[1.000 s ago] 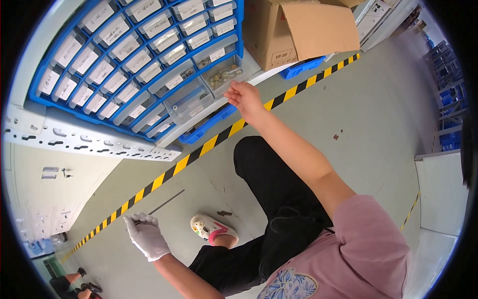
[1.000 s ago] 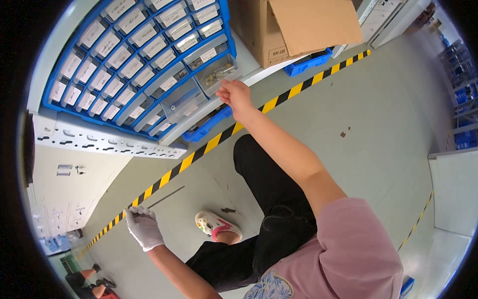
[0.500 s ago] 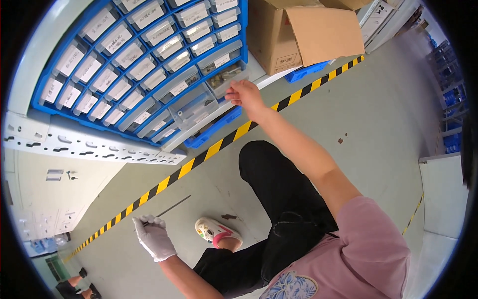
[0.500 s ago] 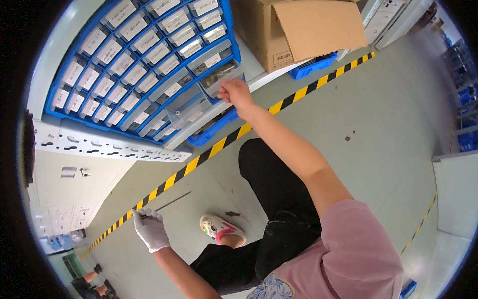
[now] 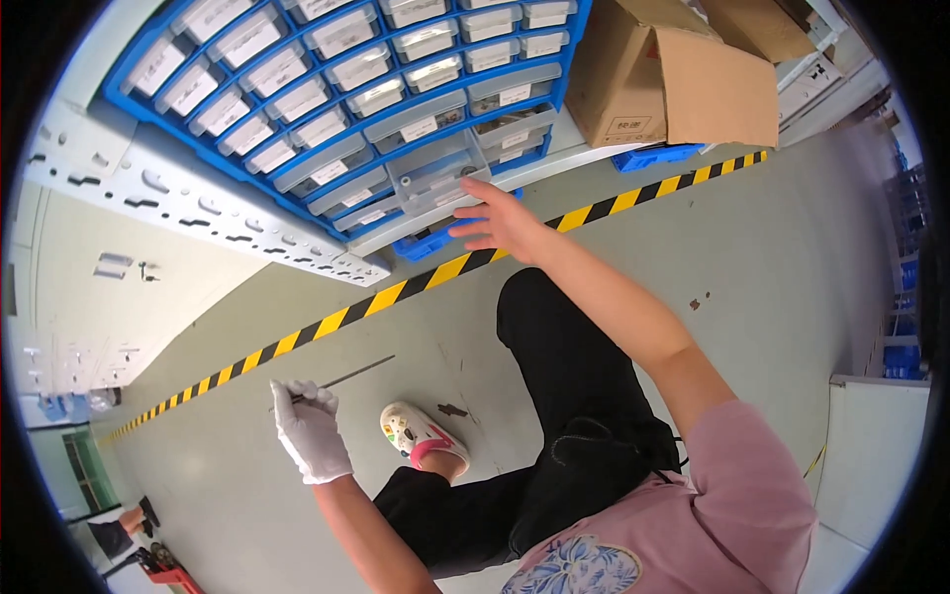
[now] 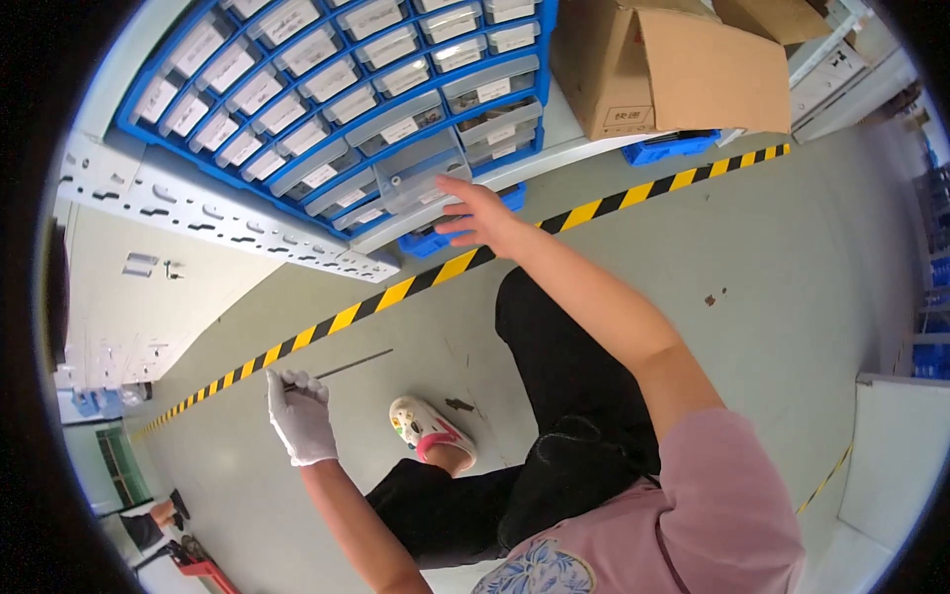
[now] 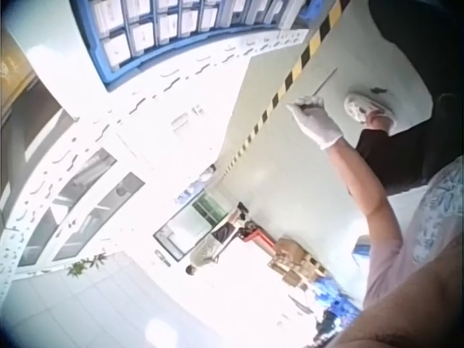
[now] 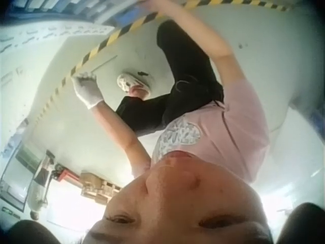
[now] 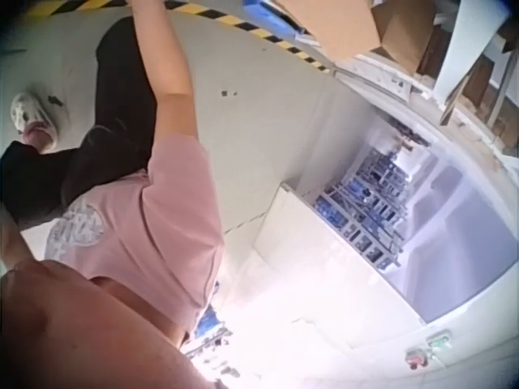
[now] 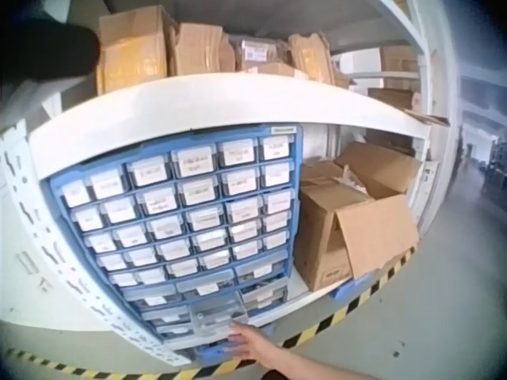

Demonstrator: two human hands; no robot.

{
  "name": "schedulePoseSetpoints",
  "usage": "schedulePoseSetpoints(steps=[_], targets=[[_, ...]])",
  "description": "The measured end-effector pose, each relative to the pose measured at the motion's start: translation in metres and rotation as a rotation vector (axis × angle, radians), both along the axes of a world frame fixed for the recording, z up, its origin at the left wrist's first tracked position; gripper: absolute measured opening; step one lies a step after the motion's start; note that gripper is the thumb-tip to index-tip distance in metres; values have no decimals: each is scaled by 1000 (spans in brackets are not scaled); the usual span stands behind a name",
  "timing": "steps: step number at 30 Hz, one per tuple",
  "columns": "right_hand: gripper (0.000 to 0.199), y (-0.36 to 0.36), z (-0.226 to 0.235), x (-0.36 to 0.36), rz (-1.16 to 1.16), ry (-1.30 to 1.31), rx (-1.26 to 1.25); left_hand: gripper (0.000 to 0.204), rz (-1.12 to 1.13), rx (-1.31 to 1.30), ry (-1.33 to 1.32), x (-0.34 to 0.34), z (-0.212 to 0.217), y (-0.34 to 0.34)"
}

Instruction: Inspecting metal rods using a digital caliper and checking inventory in storage bins.

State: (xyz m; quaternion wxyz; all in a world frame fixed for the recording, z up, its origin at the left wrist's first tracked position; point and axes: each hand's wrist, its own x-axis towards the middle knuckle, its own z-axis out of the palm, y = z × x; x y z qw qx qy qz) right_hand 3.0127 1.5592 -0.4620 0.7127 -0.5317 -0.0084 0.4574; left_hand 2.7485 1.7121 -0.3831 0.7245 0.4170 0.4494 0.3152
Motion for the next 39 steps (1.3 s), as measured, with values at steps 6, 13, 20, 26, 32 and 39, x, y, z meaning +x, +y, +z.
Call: schedulePoseSetpoints(steps=[6,13,20,26,32,39], targets=[[62,32,-3,-5,-212,148,114,29,-11,9,1,4,2,-3],[55,26,-2,-8,-162,141,31,30,1,39,18,-1,3,1],[61,17,2,-10,-109,148,-6,30,-7,21,1,-1,3,4],[43,-7,16,-16,210,-207,-118,29,-25,29,-56,-4,0,11],[24,2,48,5,-39,-904,-138,30,3,27,-33,-4,6,8],[23,47,36,29,371,-1517,-346,31,-18,22,-36,-2,4,6]])
